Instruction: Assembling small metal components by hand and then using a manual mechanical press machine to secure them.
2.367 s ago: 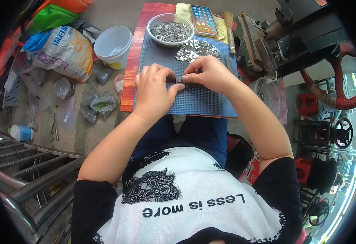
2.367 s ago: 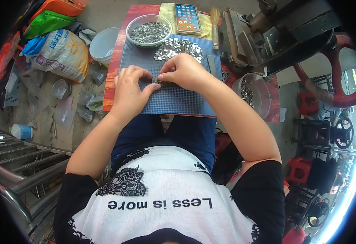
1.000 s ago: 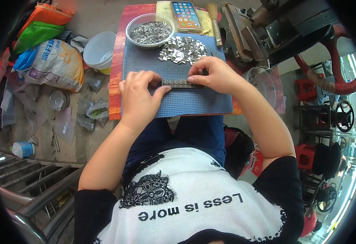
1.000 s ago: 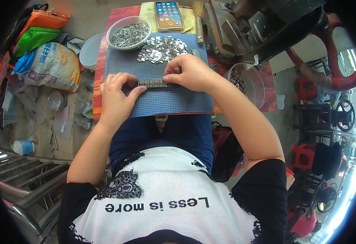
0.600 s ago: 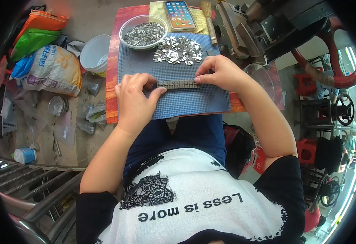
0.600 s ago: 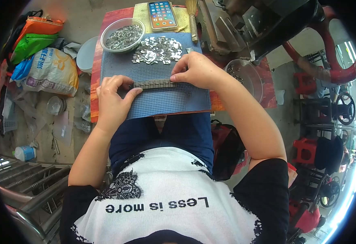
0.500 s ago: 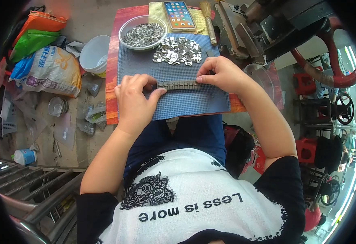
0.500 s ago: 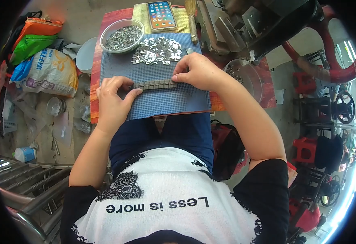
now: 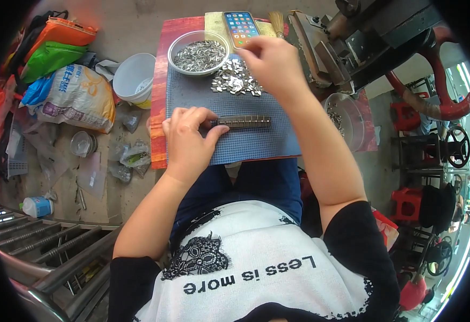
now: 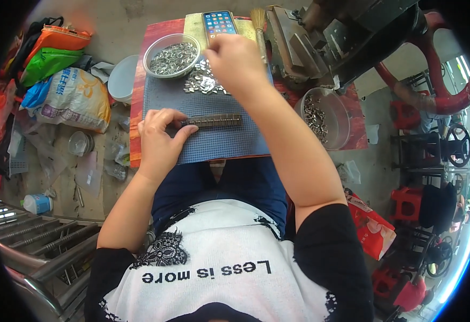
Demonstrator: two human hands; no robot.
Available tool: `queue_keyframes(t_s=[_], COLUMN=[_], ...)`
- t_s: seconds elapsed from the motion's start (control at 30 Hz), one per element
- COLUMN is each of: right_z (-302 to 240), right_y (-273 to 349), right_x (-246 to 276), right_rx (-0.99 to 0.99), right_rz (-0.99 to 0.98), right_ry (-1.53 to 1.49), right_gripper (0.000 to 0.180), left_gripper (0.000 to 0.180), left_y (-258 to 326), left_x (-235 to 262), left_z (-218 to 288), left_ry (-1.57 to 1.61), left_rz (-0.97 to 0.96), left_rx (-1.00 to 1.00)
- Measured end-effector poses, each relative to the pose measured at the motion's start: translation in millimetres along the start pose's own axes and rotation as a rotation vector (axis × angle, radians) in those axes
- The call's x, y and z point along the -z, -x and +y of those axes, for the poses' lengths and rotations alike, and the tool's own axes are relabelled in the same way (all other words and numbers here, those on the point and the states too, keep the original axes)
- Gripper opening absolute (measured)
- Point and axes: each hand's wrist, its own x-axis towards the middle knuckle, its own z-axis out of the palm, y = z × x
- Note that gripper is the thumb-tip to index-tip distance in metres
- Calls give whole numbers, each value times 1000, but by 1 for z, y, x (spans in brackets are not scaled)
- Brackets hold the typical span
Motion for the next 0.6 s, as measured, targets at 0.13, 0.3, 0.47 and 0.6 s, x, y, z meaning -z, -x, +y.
queue_keyframes(t_s=[0.13, 0.3, 0.47, 0.6], right_z=[39, 36, 43, 31], right_y=[49, 83, 84, 81], right_x=[38, 35, 45, 50], right_rx=[-37, -216, -108, 269], right_rz=[-57, -207, -144, -241], right_ry=[452, 576, 406, -28], right_gripper=[23, 28, 22, 20], left_gripper=[20, 19, 18, 13], left_y=[-4, -7, -3, -1], left_x=[0, -3, -2, -7], left_z=[4, 10, 4, -1], left_ry=[-5, -10, 78, 165], left_rz=[-18, -59, -14, 47], left_rx=[19, 12, 29, 30])
